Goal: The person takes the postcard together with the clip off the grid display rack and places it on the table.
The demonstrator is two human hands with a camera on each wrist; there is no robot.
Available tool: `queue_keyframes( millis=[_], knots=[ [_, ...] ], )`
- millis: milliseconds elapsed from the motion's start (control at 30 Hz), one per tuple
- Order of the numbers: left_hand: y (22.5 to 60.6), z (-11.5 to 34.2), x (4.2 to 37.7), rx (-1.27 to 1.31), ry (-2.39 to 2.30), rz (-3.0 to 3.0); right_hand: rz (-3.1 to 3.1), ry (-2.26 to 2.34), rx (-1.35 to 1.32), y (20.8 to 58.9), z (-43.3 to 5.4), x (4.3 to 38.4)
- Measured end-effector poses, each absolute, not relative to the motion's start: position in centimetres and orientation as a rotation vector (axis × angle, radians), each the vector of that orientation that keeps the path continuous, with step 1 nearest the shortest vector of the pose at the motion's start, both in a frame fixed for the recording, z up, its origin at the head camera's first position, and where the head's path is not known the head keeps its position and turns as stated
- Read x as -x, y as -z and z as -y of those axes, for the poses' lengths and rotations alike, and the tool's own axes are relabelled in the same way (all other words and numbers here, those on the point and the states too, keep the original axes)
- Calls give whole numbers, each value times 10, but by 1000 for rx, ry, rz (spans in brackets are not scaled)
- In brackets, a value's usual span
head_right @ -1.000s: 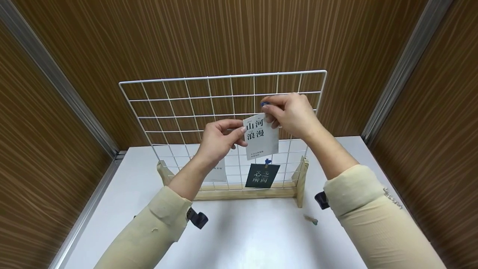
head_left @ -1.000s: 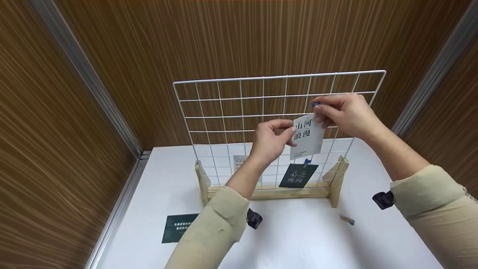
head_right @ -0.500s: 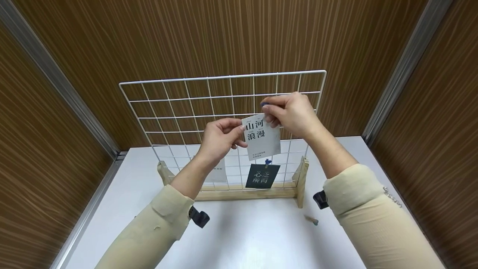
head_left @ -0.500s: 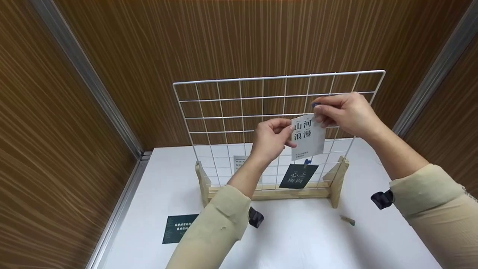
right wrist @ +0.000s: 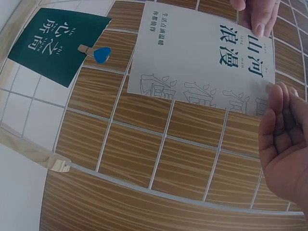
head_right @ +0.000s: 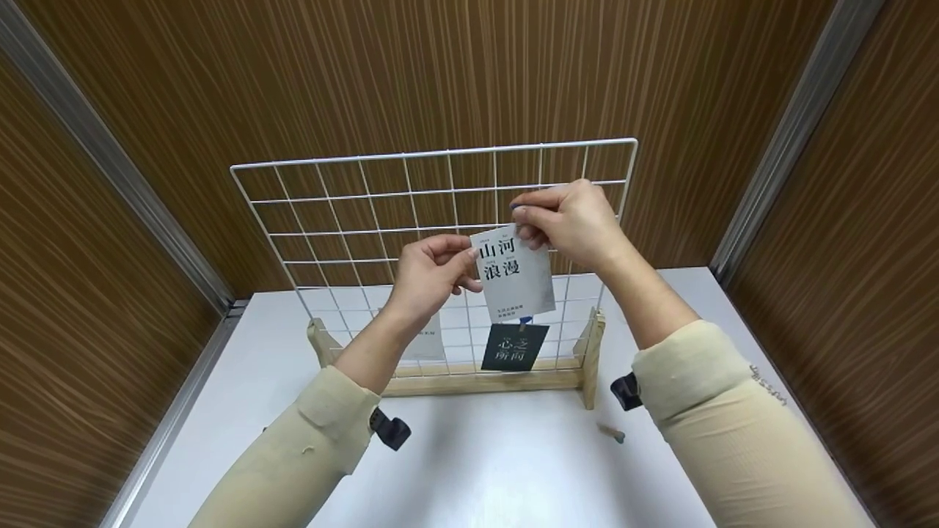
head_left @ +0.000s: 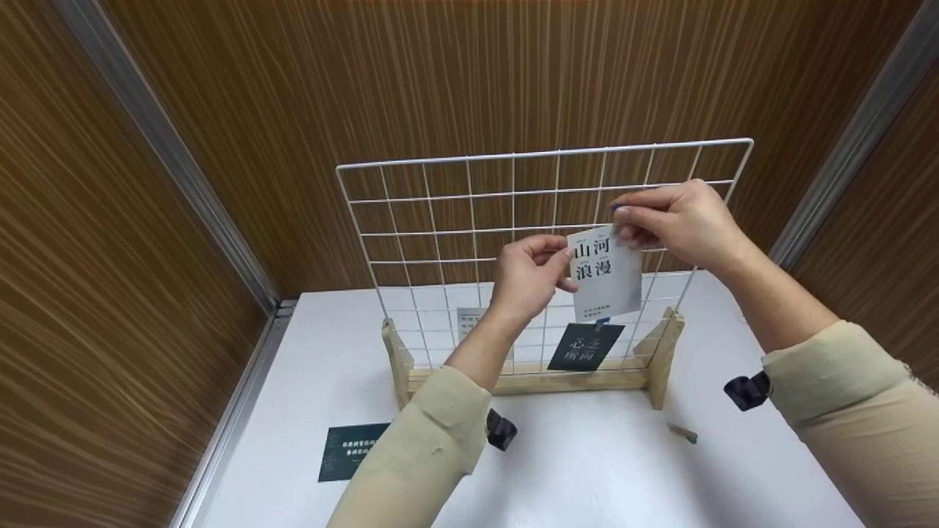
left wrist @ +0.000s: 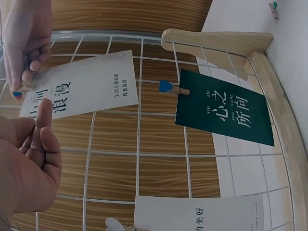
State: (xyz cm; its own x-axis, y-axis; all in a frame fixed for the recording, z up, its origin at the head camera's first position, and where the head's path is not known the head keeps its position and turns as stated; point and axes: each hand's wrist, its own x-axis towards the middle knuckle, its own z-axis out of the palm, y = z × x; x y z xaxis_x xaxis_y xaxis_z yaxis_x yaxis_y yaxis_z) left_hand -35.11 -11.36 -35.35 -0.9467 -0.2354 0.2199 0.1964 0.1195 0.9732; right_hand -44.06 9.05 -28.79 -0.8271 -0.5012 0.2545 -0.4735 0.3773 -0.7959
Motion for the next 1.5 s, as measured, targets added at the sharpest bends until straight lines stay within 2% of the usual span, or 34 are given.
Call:
queue_keyframes(
  millis=[767,1500],
  knots=[
    [358,123,343,-39,1903,2110,-2439,1671,835,295,-88,444],
    [378,148,325,-65,1914,2156,-2255,1822,850,305,-93,446]
  ],
)
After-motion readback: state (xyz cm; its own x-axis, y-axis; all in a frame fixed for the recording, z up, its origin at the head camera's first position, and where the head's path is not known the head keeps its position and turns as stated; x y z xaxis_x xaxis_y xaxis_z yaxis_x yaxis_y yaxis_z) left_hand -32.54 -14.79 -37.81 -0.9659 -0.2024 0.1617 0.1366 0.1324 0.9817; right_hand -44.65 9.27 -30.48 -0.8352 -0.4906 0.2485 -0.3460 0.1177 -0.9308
